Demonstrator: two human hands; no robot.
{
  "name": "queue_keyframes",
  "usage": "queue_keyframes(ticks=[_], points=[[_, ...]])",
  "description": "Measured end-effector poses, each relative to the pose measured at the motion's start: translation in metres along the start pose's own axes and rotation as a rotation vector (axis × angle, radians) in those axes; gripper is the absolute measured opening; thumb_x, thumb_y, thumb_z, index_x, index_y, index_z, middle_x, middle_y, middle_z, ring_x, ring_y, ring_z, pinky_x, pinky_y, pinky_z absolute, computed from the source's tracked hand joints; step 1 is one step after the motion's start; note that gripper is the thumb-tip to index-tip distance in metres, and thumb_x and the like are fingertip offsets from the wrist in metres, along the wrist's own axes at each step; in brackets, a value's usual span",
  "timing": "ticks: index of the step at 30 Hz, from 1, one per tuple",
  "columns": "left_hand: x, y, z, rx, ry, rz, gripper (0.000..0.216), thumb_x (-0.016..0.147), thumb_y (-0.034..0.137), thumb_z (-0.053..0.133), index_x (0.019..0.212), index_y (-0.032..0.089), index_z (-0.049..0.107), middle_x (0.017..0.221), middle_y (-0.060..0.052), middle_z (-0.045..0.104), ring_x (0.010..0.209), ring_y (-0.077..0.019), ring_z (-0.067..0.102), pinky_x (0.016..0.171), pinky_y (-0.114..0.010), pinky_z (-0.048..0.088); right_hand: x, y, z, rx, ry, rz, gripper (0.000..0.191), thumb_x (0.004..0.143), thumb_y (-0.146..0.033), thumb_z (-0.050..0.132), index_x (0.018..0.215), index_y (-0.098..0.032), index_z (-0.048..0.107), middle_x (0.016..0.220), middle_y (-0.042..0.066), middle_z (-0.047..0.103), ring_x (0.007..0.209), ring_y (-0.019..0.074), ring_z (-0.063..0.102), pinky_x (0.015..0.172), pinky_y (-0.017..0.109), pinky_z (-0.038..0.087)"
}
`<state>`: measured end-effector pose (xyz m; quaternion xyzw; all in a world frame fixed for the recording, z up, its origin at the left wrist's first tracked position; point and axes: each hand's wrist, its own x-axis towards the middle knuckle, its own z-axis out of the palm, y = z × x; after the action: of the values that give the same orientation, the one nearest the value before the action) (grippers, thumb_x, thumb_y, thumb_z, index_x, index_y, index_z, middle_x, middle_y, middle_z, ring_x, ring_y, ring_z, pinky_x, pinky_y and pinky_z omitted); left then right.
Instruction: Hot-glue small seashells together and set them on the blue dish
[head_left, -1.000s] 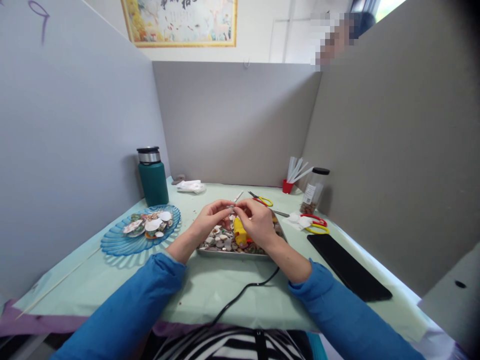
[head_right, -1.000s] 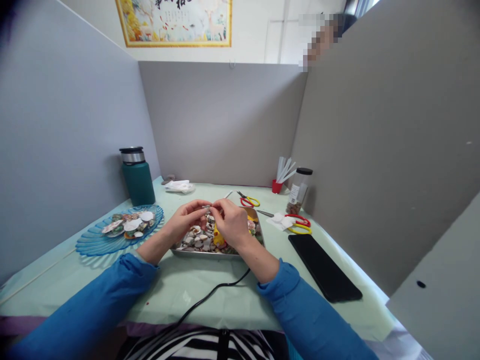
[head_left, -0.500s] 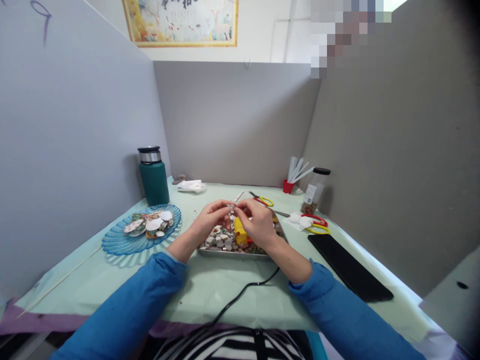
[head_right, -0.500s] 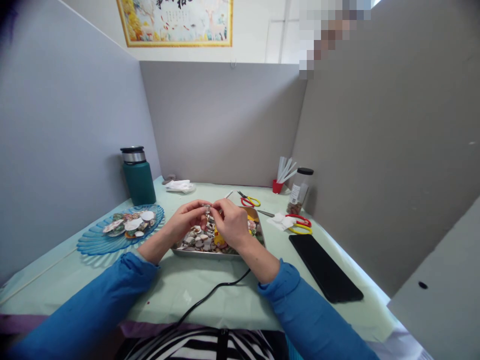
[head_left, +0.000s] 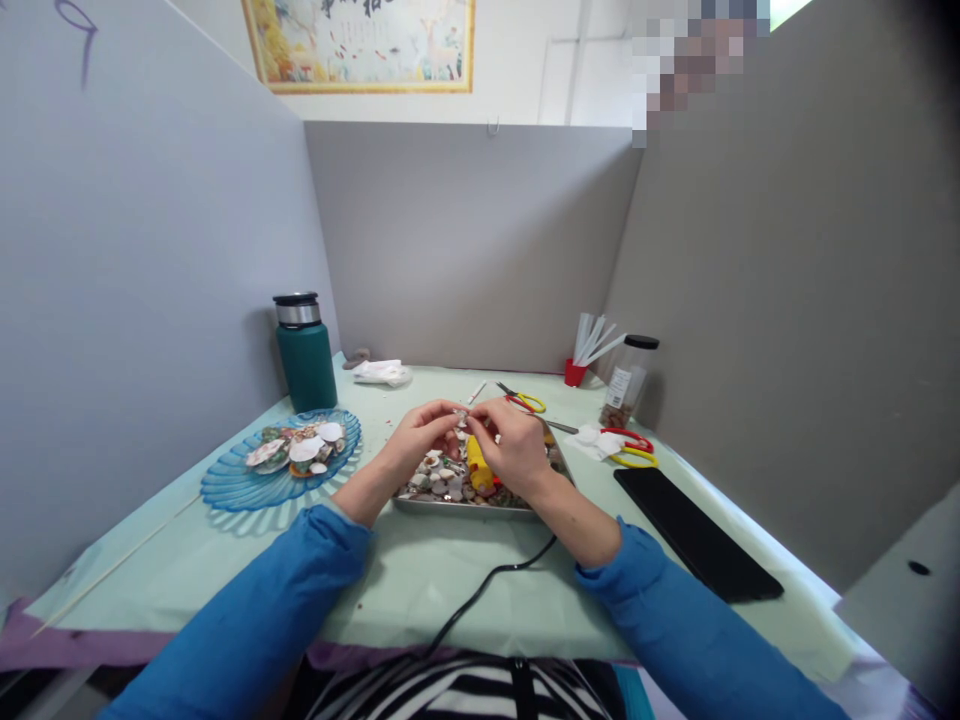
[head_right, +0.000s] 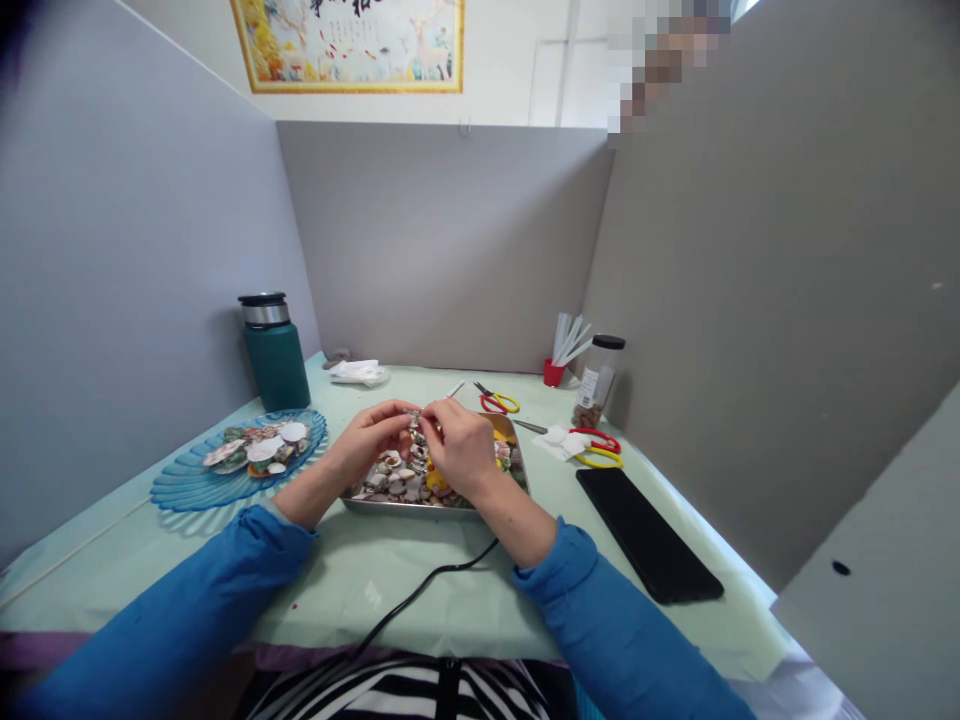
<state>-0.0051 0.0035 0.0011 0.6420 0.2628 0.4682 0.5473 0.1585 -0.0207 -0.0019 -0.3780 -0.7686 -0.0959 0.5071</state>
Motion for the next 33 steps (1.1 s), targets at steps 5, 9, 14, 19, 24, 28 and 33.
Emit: queue_keyframes(ticks=[5, 9, 14, 19, 24, 28, 33], points=[[-0.0008, 0.0006, 0.0001, -0.009, -0.001, -0.004, 0.023, 0.075, 0.033, 0.062, 0.091, 0.015, 0.061, 0.054, 0.002, 0.059, 0.047, -0.0116, 0.057, 0.053, -0.025, 0.047, -0.0006, 0.0009, 0.0019, 0.031, 0.003, 0.024, 0.012, 0.087, -0.023, 0.049, 0.082, -0.019, 0.059, 0.077, 0.003, 0.062, 0.07, 0.0147, 0.056, 0.065, 0.025, 0.041], [-0.0009, 0.0017, -0.0002, -0.043, -0.008, -0.013, 0.021, 0.075, 0.03, 0.063, 0.09, 0.015, 0.061, 0.064, 0.0, 0.063, 0.047, -0.0109, 0.057, 0.052, -0.025, 0.048, 0.0001, 0.0024, 0.0037, 0.121, 0.015, 0.082, 0.01, 0.085, -0.023, 0.052, 0.081, -0.02, 0.06, 0.075, 0.002, 0.062, 0.068, 0.0143, 0.057, 0.063, 0.024, 0.041], [-0.0001, 0.0029, -0.0012, -0.088, -0.037, -0.029, 0.021, 0.074, 0.028, 0.063, 0.09, 0.014, 0.061, 0.075, -0.004, 0.066, 0.048, -0.0106, 0.057, 0.052, -0.026, 0.048, 0.0029, 0.0035, 0.0033, 0.255, -0.002, 0.141, 0.009, 0.083, -0.022, 0.054, 0.078, -0.019, 0.061, 0.072, 0.001, 0.063, 0.063, 0.0127, 0.056, 0.061, 0.024, 0.042], [0.0002, 0.0032, -0.0014, -0.111, -0.046, -0.037, 0.023, 0.073, 0.029, 0.064, 0.09, 0.015, 0.062, 0.075, -0.004, 0.067, 0.048, -0.0111, 0.058, 0.053, -0.026, 0.047, 0.0031, 0.0048, 0.0036, 0.337, -0.02, 0.191, 0.008, 0.083, -0.022, 0.054, 0.079, -0.018, 0.061, 0.071, 0.0, 0.063, 0.06, 0.012, 0.057, 0.059, 0.023, 0.042], [0.0004, 0.0016, -0.0027, -0.104, -0.035, -0.033, 0.027, 0.074, 0.029, 0.063, 0.097, 0.015, 0.062, 0.066, -0.003, 0.064, 0.049, -0.0111, 0.057, 0.053, -0.025, 0.046, 0.0026, 0.0048, 0.0035, 0.314, -0.017, 0.186, 0.006, 0.082, -0.022, 0.055, 0.082, -0.019, 0.06, 0.075, 0.001, 0.064, 0.063, 0.0131, 0.058, 0.061, 0.024, 0.043], [-0.0002, 0.0008, -0.0034, -0.082, -0.025, -0.029, 0.032, 0.073, 0.029, 0.064, 0.102, 0.014, 0.063, 0.056, 0.0, 0.06, 0.049, -0.0117, 0.057, 0.054, -0.026, 0.046, 0.0028, 0.0049, 0.0032, 0.269, -0.005, 0.171, 0.008, 0.083, -0.023, 0.054, 0.081, -0.019, 0.06, 0.076, 0.002, 0.064, 0.063, 0.0136, 0.057, 0.061, 0.025, 0.043], [-0.0007, 0.0005, -0.0025, -0.031, -0.023, -0.013, 0.037, 0.072, 0.031, 0.067, 0.105, 0.014, 0.063, 0.056, 0.001, 0.059, 0.048, -0.0101, 0.054, 0.054, -0.025, 0.045, 0.0027, 0.0041, 0.0028, 0.255, -0.008, 0.14, 0.008, 0.083, -0.023, 0.054, 0.081, -0.019, 0.061, 0.076, 0.002, 0.063, 0.064, 0.0129, 0.056, 0.062, 0.024, 0.043]])
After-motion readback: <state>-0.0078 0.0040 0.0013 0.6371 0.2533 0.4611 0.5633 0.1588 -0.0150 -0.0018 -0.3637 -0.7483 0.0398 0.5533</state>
